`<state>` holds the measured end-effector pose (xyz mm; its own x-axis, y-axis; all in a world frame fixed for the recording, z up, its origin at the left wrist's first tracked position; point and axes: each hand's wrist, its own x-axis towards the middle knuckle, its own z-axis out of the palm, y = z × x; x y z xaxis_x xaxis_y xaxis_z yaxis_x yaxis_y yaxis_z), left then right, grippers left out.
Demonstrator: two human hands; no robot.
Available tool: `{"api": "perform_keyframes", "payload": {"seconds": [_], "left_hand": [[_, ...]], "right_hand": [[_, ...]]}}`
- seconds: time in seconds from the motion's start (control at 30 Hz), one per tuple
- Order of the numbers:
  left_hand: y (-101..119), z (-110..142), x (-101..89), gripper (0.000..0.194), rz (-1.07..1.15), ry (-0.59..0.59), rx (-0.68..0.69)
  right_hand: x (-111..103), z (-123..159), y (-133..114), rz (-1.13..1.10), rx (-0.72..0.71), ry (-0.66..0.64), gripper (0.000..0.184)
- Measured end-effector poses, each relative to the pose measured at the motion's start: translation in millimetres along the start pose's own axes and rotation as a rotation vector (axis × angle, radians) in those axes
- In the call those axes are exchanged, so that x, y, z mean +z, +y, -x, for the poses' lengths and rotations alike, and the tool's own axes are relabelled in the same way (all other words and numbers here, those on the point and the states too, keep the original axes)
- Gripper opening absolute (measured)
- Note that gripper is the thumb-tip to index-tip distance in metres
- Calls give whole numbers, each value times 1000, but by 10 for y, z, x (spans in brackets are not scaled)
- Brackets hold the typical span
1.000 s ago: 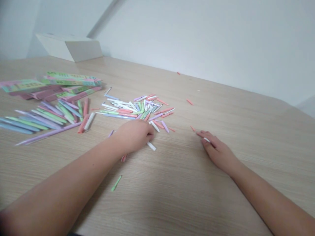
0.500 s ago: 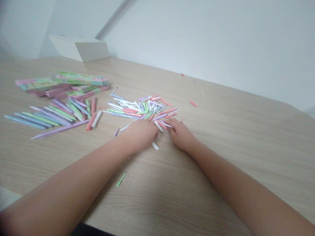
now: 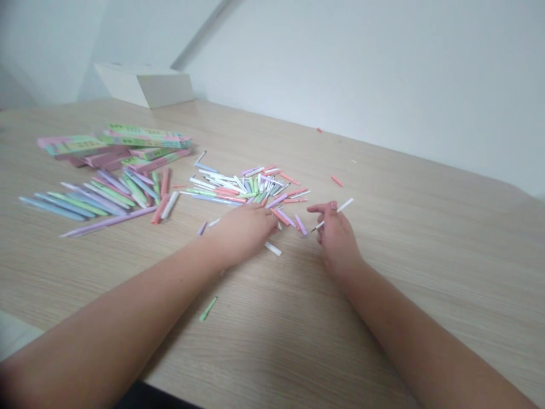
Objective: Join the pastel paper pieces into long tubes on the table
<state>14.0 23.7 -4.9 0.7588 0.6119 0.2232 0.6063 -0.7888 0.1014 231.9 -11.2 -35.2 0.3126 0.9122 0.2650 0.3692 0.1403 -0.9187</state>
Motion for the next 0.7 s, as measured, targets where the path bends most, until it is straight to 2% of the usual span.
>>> {"api": "perform_keyframes", "payload": {"seconds": [0.07,0.13,0.33,0.47,0.7], "left_hand": [[-81,35,16,28,185,87,-81],[-143,70,16,29,359,124,-125],[-231,95,44,20,543,69,-174],[-264,86,74,19,586,30,-172],[-273,82,82,20,611,41,-155]], "right_hand": [[-12,131,-30,-194,186,-85,43],[11,211,-33,-266,255,-151,34],[74,213,-1,-223,182,-293,28],[54,220,-3,-239,178,-304,22],[32,247,-35,-116,119,-304,22]]}}
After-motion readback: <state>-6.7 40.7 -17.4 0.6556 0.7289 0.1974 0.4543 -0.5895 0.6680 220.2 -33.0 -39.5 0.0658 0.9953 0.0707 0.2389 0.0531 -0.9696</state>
